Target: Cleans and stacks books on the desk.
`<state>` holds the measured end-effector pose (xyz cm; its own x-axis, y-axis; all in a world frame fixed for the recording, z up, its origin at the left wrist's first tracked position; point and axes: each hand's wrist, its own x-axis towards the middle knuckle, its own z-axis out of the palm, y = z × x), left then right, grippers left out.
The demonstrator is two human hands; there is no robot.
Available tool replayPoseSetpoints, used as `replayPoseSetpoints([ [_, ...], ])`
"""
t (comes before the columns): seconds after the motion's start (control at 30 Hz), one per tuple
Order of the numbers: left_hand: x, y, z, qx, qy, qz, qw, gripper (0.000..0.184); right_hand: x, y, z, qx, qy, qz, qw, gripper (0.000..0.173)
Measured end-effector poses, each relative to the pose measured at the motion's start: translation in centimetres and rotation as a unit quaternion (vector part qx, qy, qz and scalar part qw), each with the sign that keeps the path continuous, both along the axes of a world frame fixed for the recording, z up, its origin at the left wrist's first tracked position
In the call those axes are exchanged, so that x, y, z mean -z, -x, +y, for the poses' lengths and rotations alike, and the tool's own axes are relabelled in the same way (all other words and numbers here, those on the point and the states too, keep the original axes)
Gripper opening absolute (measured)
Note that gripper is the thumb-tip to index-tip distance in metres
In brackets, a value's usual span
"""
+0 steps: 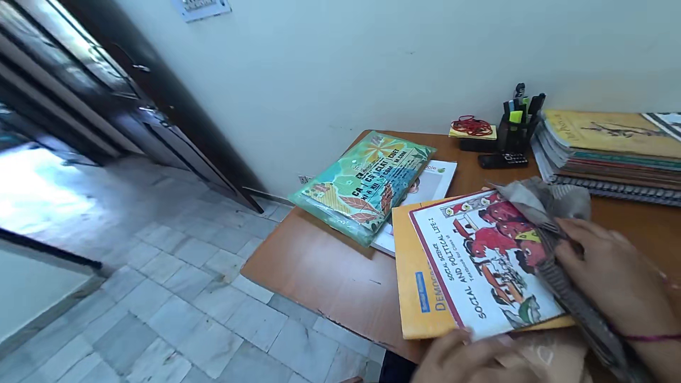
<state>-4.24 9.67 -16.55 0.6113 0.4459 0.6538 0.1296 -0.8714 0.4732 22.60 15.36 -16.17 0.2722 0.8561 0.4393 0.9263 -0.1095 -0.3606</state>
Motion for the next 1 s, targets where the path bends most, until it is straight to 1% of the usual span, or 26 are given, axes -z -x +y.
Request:
replayPoseSetpoints([
  [0.07, 1.7, 1.1, 1.2, -0.094, -0.039, 0.114, 0.988, 0.035, -0.4, 1.4, 0.7, -0.009, 0.002, -0.009, 1.0, 0.028],
  [0.1, 2.3, 1.3, 1.4, -0.12, -0.058, 0.151, 0.98, 0.035, -0.5, 2.6, 1.1, -0.026, 0.0, -0.013, 1.0, 0.029],
  [0.13, 2.8, 1.3, 1.5, -0.134, -0.074, 0.166, 0.974, 0.033, -0.5, 4.1, 1.5, -0.05, -0.007, -0.02, 0.999, 0.029],
  [0.2, 3.1, 1.1, 1.5, -0.144, -0.085, 0.157, 0.973, 0.029, -0.7, 7.8, 1.8, -0.124, -0.006, -0.015, 0.992, 0.028],
  [0.27, 3.2, 0.7, 1.6, -0.152, -0.096, 0.123, 0.976, 0.016, -1.2, 11.1, 1.6, -0.227, 0.004, -0.014, 0.974, 0.029],
  [0.33, 3.2, 0.7, 1.8, -0.152, -0.097, 0.092, 0.979, 0.015, -2.3, 12.5, 1.6, -0.343, 0.065, -0.014, 0.937, 0.036],
  [0.37, 3.3, 0.7, 1.9, -0.152, -0.1, 0.089, 0.979, 0.016, -2.8, 12.4, 1.9, -0.383, 0.098, -0.011, 0.919, 0.039],
  [0.4, 3.3, 0.8, 1.9, -0.153, -0.102, 0.098, 0.978, 0.019, -2.9, 12.0, 2.2, -0.401, 0.115, -0.005, 0.909, 0.04],
  [0.43, 3.4, 0.8, 1.9, -0.157, -0.104, 0.111, 0.976, 0.023, -2.6, 11.3, 2.4, -0.399, 0.098, 0.004, 0.912, 0.04],
  [0.47, 3.4, 0.8, 1.9, -0.161, -0.1, 0.119, 0.975, 0.025, -1.7, 10.5, 2.7, -0.383, 0.051, 0.007, 0.922, 0.038],
  [0.53, 3.4, 0.7, 1.9, -0.16, -0.09, 0.121, 0.976, 0.029, -0.3, 8.2, 3.4, -0.321, -0.029, -0.017, 0.947, 0.034],
  [0.57, 3.3, 0.7, 1.9, -0.157, -0.084, 0.121, 0.977, 0.03, 0.1, 6.6, 3.7, -0.284, -0.043, -0.031, 0.957, 0.033],
  [0.67, 3.3, 0.8, 1.8, -0.15, -0.073, 0.127, 0.978, 0.03, 0.3, 0.6, 4.2, -0.162, -0.016, -0.038, 0.986, 0.031],
  [0.77, 3.3, 0.7, 1.8, -0.153, -0.07, 0.123, 0.978, 0.029, -0.5, -3.8, 3.7, -0.04, 0.043, -0.01, 0.998, 0.031],
  [0.83, 3.4, 0.6, 1.8, -0.157, -0.073, 0.119, 0.978, 0.028, -1.0, -4.4, 3.2, 0.033, 0.077, 0.007, 0.996, 0.031],
  [0.9, 3.3, 0.6, 1.8, -0.158, -0.075, 0.122, 0.977, 0.027, -1.4, -3.4, 2.9, 0.069, 0.091, 0.017, 0.993, 0.031],
  [0.93, 3.3, 0.6, 1.8, -0.16, -0.074, 0.123, 0.977, 0.027, -1.6, -2.4, 2.8, 0.07, 0.087, 0.019, 0.994, 0.031],
  [1.0, 3.3, 0.5, 1.9, -0.163, -0.075, 0.125, 0.976, 0.027, -1.8, 0.6, 2.5, 0.037, 0.074, 0.011, 0.996, 0.03],
])
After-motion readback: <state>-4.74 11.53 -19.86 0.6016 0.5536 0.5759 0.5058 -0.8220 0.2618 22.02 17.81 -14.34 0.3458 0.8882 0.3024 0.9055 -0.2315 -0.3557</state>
